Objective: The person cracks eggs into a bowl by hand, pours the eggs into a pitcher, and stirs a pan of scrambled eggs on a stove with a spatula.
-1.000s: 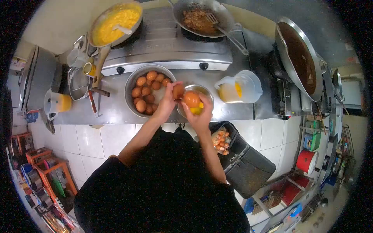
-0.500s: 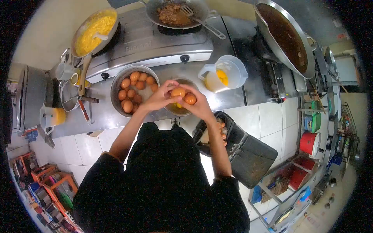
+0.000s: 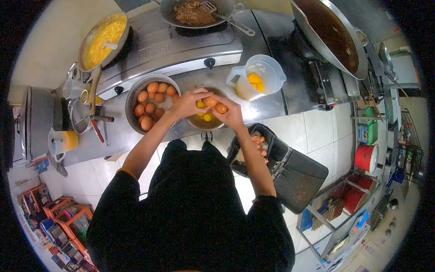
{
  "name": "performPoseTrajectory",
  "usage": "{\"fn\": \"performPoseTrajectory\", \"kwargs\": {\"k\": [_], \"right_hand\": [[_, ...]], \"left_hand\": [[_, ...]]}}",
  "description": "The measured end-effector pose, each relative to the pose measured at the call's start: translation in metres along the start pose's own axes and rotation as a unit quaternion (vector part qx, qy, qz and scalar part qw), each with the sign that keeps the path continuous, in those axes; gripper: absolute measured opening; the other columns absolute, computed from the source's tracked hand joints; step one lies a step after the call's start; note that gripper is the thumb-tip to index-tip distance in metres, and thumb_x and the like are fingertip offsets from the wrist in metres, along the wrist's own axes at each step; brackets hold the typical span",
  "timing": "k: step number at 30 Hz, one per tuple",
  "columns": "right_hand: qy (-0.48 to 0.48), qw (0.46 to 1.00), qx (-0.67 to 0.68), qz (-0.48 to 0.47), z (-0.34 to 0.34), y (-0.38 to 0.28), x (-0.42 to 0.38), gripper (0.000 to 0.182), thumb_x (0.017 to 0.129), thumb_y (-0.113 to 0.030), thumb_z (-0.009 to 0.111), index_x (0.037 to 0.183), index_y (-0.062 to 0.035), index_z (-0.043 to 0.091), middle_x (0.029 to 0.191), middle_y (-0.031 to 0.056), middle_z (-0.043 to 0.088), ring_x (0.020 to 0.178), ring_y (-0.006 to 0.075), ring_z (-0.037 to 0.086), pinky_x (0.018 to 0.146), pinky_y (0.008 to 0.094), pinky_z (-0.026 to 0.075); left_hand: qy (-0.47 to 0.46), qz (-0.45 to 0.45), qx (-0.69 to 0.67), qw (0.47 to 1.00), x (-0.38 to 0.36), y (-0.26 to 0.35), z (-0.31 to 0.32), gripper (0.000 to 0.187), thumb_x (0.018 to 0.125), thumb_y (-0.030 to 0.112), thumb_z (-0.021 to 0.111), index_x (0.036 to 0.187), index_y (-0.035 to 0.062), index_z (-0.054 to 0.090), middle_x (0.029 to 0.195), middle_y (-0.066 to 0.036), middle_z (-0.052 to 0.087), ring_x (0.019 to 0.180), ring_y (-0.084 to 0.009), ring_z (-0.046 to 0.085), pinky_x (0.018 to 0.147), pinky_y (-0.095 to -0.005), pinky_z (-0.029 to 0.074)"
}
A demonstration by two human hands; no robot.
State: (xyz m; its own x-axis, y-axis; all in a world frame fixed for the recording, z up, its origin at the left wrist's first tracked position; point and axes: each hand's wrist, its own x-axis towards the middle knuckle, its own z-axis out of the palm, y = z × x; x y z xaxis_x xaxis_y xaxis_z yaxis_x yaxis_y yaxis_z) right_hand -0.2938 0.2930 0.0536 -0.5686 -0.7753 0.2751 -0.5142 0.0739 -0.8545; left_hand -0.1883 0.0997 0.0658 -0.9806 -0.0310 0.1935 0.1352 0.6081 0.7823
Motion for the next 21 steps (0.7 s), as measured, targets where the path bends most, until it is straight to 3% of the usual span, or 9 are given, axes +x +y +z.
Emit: {"fn": "performPoseTrajectory", "kwargs": {"k": [6,10,13,16,18,21], "right_hand": [[0.054,0.998,-0.012,0.005,0.008,0.005,-0.003,0.045,0.076,-0.005,0.078,0.120,-0.0067,0.069,0.103,0.0156,0.072,0.091,0.0270,0.070,0.083,0.0331,0.054],[0.045,0.998,-0.041,-0.020,-0.003,0.018,-0.003,0.046,0.076,-0.005,0.077,0.121,-0.0087,0.069,0.104,0.0149,0.071,0.090,0.0270,0.070,0.081,0.0334,0.055],[0.055,0.994,-0.086,-0.037,-0.012,0.015,-0.004,0.048,0.076,-0.004,0.077,0.122,-0.0111,0.068,0.107,0.0144,0.070,0.093,0.0290,0.070,0.081,0.0336,0.056],[0.122,0.989,-0.085,-0.011,-0.010,-0.005,-0.006,0.051,0.076,-0.004,0.078,0.125,-0.0089,0.066,0.110,0.0143,0.069,0.096,0.0288,0.069,0.084,0.0325,0.055],[0.142,0.987,-0.031,0.066,-0.007,-0.029,-0.016,0.052,0.077,-0.005,0.079,0.127,-0.0056,0.064,0.112,0.0144,0.069,0.099,0.0279,0.068,0.087,0.0323,0.054],[0.291,0.947,-0.006,0.136,-0.008,-0.056,-0.061,0.052,0.078,-0.005,0.080,0.127,-0.0009,0.062,0.115,0.0153,0.069,0.103,0.0253,0.067,0.091,0.0334,0.052]], "left_hand": [[0.013,-0.017,0.017,1.000,0.004,0.000,0.004,0.054,0.073,0.012,0.077,0.126,0.0104,0.066,0.122,-0.011,0.064,0.103,-0.0309,0.066,0.092,-0.0356,0.053],[0.004,0.007,0.050,0.999,0.007,-0.015,-0.003,0.053,0.073,0.009,0.075,0.125,0.0114,0.066,0.122,-0.010,0.064,0.103,-0.0313,0.066,0.093,-0.0345,0.053],[-0.003,0.000,0.124,0.992,0.011,-0.007,-0.008,0.049,0.075,0.009,0.078,0.122,0.0072,0.064,0.121,-0.010,0.065,0.103,-0.0267,0.067,0.093,-0.0340,0.053],[0.105,-0.145,-0.191,0.965,0.019,0.024,0.003,0.048,0.077,0.014,0.083,0.119,0.0043,0.061,0.120,-0.011,0.065,0.105,-0.0208,0.067,0.094,-0.0341,0.053],[0.098,-0.125,-0.181,0.971,0.020,0.056,0.014,0.049,0.078,0.018,0.084,0.118,0.0038,0.059,0.120,-0.012,0.065,0.109,-0.0188,0.064,0.097,-0.0344,0.051],[0.029,-0.046,-0.200,0.978,0.014,0.086,0.040,0.054,0.082,0.021,0.081,0.127,0.0040,0.056,0.127,-0.011,0.064,0.115,-0.0193,0.061,0.105,-0.0352,0.045]]}}
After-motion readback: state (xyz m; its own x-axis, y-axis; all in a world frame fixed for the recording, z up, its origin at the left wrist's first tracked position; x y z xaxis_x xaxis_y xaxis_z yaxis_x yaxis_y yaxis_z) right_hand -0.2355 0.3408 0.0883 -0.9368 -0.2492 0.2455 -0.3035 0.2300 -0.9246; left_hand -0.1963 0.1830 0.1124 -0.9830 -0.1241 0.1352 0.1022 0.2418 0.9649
